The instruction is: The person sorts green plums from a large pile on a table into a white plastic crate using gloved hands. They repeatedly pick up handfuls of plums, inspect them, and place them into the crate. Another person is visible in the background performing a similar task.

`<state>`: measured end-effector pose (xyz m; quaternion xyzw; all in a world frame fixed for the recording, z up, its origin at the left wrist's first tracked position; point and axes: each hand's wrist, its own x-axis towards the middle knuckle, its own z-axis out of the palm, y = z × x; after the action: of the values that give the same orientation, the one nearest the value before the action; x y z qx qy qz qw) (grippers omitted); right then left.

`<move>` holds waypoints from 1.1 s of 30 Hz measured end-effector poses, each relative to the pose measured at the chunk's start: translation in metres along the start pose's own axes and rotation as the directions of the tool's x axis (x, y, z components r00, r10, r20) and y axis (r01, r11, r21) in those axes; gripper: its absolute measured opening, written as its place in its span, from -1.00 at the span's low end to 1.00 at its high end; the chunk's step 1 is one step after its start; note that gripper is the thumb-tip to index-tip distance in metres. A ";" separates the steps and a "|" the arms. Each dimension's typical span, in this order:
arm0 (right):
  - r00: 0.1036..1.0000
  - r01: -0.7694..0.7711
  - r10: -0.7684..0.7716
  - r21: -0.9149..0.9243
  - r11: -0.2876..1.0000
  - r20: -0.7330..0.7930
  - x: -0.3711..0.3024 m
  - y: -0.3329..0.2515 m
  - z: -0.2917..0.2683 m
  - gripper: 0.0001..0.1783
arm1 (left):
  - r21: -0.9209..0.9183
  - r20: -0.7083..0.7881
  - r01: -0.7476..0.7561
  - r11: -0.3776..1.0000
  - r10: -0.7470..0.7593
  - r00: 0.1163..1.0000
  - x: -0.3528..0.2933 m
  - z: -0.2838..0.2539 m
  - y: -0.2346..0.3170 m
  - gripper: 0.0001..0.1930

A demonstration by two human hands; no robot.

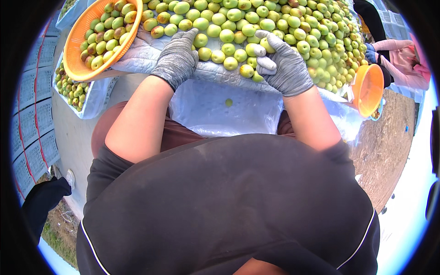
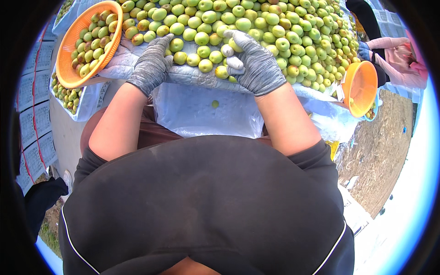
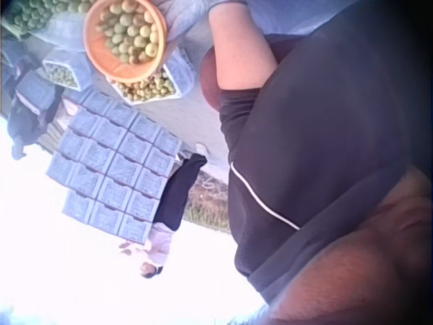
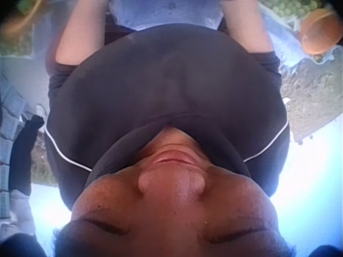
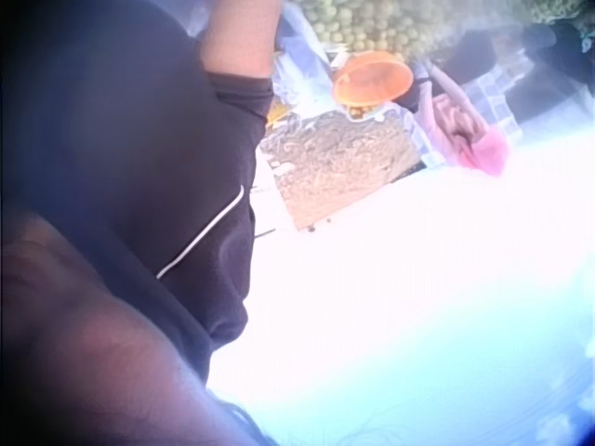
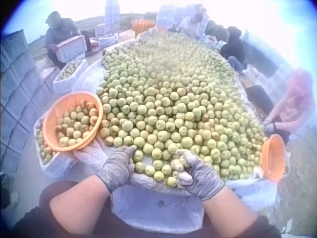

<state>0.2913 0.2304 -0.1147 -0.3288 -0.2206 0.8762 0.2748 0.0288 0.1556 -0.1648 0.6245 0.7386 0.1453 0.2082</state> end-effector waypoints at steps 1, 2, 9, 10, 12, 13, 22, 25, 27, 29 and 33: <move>0.998 0.055 -0.056 -0.035 0.998 -0.025 0.000 -0.003 -0.003 -0.62 | -0.038 0.014 0.000 0.999 0.000 1.000 0.000 0.000 0.000 -0.35; 0.994 0.097 -0.102 -0.111 0.989 -0.042 -0.002 -0.008 -0.006 -0.63 | -0.088 0.016 -0.011 0.996 0.013 1.000 0.000 0.000 0.000 -0.36; 0.919 -0.077 -0.295 -0.850 0.521 -0.263 -0.090 -0.059 -0.039 -0.76 | -0.252 0.070 -0.124 0.960 0.146 0.987 -0.008 0.003 0.017 -0.33; 0.917 -0.057 -0.348 -0.926 0.374 -0.197 -0.118 -0.074 -0.047 -0.78 | -0.281 0.066 -0.146 0.949 0.171 0.983 -0.012 0.003 0.020 -0.32; 0.786 -0.497 -0.323 -0.849 0.178 -0.528 -0.171 -0.110 -0.060 -0.83 | -0.451 0.121 -0.106 0.886 0.178 0.976 -0.020 0.004 0.026 -0.29; 0.721 -0.619 -0.327 -0.780 0.093 -0.611 -0.190 -0.121 -0.066 -0.83 | -0.387 0.140 -0.140 0.911 0.208 0.968 -0.024 0.004 0.028 -0.27; 0.905 0.099 -0.376 -0.957 -0.272 0.200 -0.028 -0.078 -0.025 -0.74 | -0.536 0.116 -0.452 0.713 0.593 0.797 -0.040 0.015 0.052 -0.33; 0.728 0.155 -0.490 -0.811 -0.564 0.480 0.086 -0.071 0.002 -0.70 | -0.556 0.016 -0.335 0.760 0.413 0.911 -0.032 0.005 0.039 -0.54; 0.799 0.028 -0.400 -0.693 -0.721 0.449 0.129 -0.075 0.011 -0.61 | -0.542 -0.154 -0.238 0.806 0.183 0.971 -0.023 -0.006 0.020 -0.59; 0.892 0.005 -0.284 -0.635 -0.772 0.352 0.141 -0.080 0.010 -0.59 | -0.601 -0.225 -0.099 0.793 -0.049 0.973 -0.012 -0.012 0.000 -0.60; 0.947 -0.112 -0.299 -0.753 -0.649 0.117 0.115 -0.090 -0.005 -0.68 | -0.487 -0.480 -0.113 0.866 -0.157 0.863 0.006 -0.009 -0.037 -0.52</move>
<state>0.2519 0.3714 -0.1194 -0.4543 -0.8848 0.0854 -0.0583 -0.0082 0.1550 -0.1747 0.4804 0.7110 0.4867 0.1636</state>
